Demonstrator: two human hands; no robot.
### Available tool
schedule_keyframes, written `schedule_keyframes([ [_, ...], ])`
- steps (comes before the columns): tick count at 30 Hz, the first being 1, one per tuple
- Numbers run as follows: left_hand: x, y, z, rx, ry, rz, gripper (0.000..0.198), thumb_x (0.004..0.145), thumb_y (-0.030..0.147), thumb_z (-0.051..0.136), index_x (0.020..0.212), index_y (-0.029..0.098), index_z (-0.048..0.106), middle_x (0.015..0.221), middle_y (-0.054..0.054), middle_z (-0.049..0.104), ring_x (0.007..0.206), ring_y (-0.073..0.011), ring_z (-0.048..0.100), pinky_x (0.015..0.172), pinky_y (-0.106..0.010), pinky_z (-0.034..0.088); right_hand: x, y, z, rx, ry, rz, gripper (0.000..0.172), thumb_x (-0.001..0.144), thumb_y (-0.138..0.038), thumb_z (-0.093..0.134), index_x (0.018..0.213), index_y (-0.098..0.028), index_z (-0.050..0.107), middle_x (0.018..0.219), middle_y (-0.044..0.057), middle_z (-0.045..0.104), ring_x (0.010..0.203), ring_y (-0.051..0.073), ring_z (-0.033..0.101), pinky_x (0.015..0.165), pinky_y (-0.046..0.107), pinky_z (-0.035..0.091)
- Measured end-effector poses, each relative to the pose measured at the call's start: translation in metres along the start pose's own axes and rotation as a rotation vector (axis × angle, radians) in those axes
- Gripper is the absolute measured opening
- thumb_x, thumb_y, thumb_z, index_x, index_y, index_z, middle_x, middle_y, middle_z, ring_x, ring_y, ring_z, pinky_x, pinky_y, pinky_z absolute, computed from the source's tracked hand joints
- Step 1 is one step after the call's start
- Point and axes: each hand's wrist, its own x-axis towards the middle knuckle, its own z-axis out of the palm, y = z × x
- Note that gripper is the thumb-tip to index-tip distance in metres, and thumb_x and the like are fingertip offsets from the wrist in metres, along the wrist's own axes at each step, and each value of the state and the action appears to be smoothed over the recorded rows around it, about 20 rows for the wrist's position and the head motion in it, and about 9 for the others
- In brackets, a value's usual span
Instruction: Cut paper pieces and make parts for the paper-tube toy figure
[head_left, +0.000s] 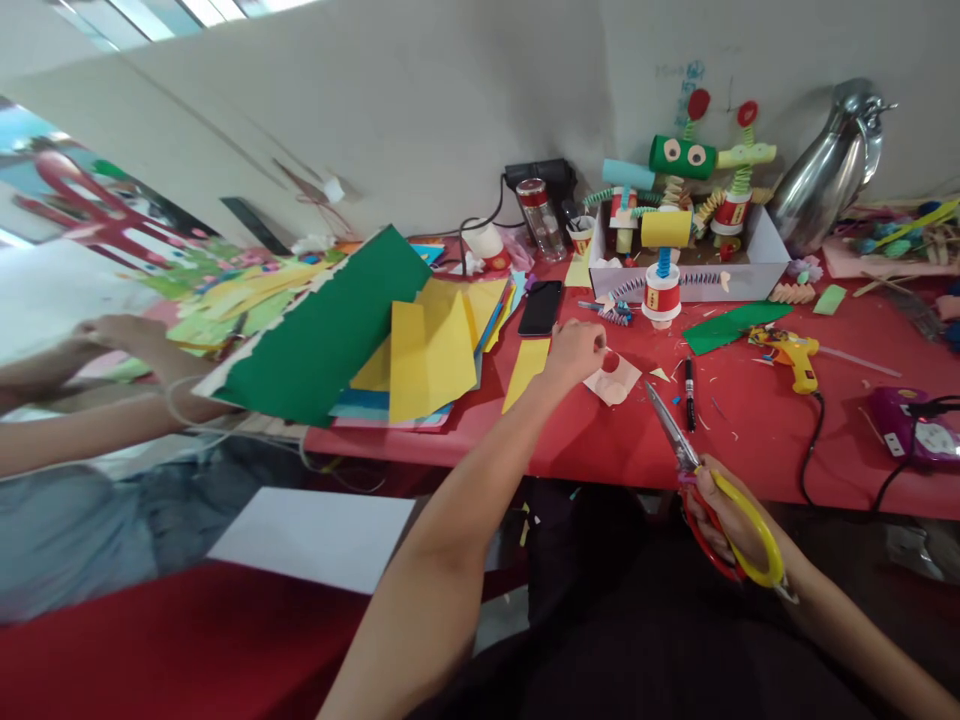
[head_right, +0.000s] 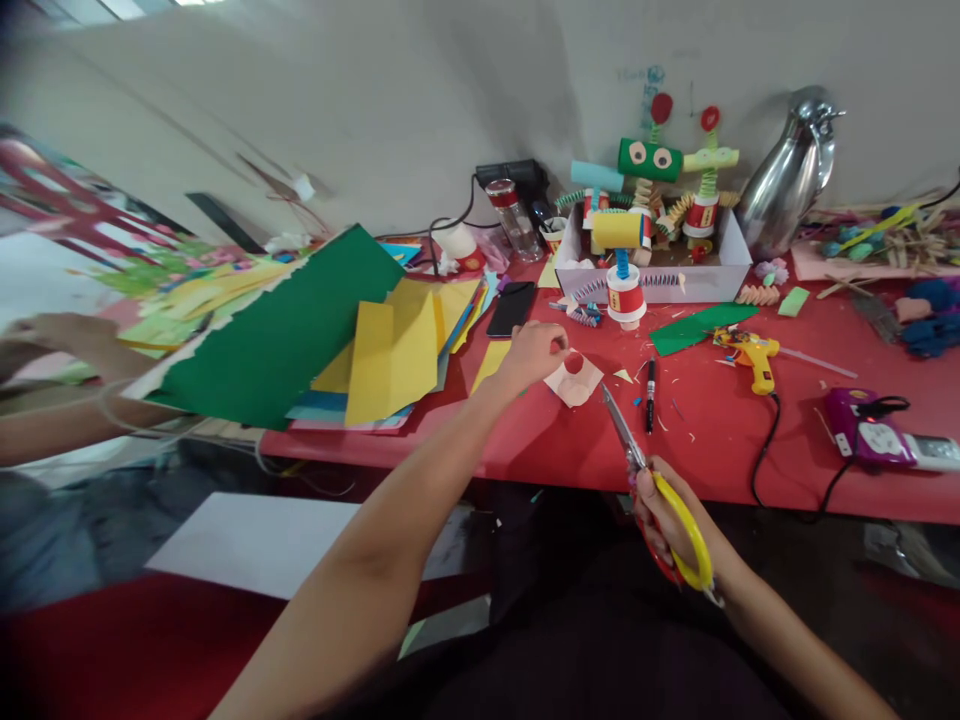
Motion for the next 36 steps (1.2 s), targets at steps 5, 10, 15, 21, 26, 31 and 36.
schedule_keyframes([
  [5,-0.002,0.004,0.003,0.003,-0.177,0.164,0.037,0.074,0.008,0.060,0.104,0.028,0.068,0.122,-0.006,0.064,0.113,-0.0289,0.047,0.092,-0.042,0.033,0.002,0.001,0.004,0.006,-0.019,-0.014,0.058,0.075,-0.079,0.047,0.070,-0.023,0.037,0.039,-0.013,0.034,0.025,0.003,0.024,0.022,0.013,0.023],
  [10,0.002,0.007,0.005,0.063,-0.204,0.222,0.019,0.074,0.011,0.055,0.079,0.021,0.071,0.100,-0.010,0.069,0.105,-0.0292,0.050,0.090,-0.044,0.033,-0.001,-0.003,0.005,0.026,-0.009,-0.046,0.058,0.075,-0.079,0.050,0.069,-0.023,0.037,0.041,-0.013,0.033,0.026,0.001,0.021,0.023,0.012,0.021],
  [15,-0.009,0.002,-0.010,0.061,0.084,0.266,0.023,0.080,0.013,0.048,0.077,0.024,0.068,0.087,-0.008,0.071,0.098,-0.0278,0.056,0.092,-0.045,0.034,-0.001,-0.002,0.004,0.032,-0.012,-0.027,0.056,0.076,-0.078,0.048,0.072,-0.023,0.037,0.042,-0.013,0.035,0.025,0.002,0.023,0.022,0.013,0.023],
  [21,-0.026,-0.010,-0.029,-0.033,0.390,0.199,0.018,0.083,0.017,0.049,0.087,0.021,0.066,0.096,-0.010,0.069,0.100,-0.0262,0.061,0.093,-0.042,0.041,0.000,-0.002,0.007,0.084,-0.022,-0.006,0.057,0.072,-0.078,0.054,0.075,-0.023,0.039,0.052,-0.011,0.042,0.027,0.001,0.025,0.023,0.014,0.024],
  [26,-0.038,-0.020,-0.044,-0.707,0.780,-0.150,0.006,0.076,0.022,0.058,0.082,0.021,0.061,0.085,-0.004,0.067,0.085,-0.0189,0.066,0.080,-0.032,0.049,-0.001,0.004,0.001,0.076,-0.050,0.012,0.055,0.077,-0.077,0.049,0.075,-0.022,0.044,0.049,-0.011,0.036,0.027,0.002,0.024,0.025,0.015,0.024],
  [31,-0.059,-0.005,-0.034,-1.435,0.543,-0.501,0.015,0.060,0.019,0.069,0.069,0.018,0.056,0.069,0.000,0.064,0.066,-0.0133,0.065,0.063,-0.026,0.047,-0.003,0.009,0.003,0.097,-0.111,-0.053,0.056,0.076,-0.075,0.053,0.093,-0.022,0.051,0.062,-0.007,0.043,0.037,0.004,0.028,0.031,0.016,0.027],
  [36,-0.082,0.033,-0.007,-1.747,0.354,-0.779,0.020,0.055,0.016,0.074,0.070,0.018,0.062,0.075,0.000,0.069,0.067,-0.0105,0.063,0.060,-0.022,0.046,-0.003,0.015,0.005,-0.006,-0.137,-0.188,0.056,0.079,-0.071,0.054,0.108,-0.022,0.053,0.078,0.000,0.049,0.055,0.008,0.037,0.043,0.020,0.034],
])
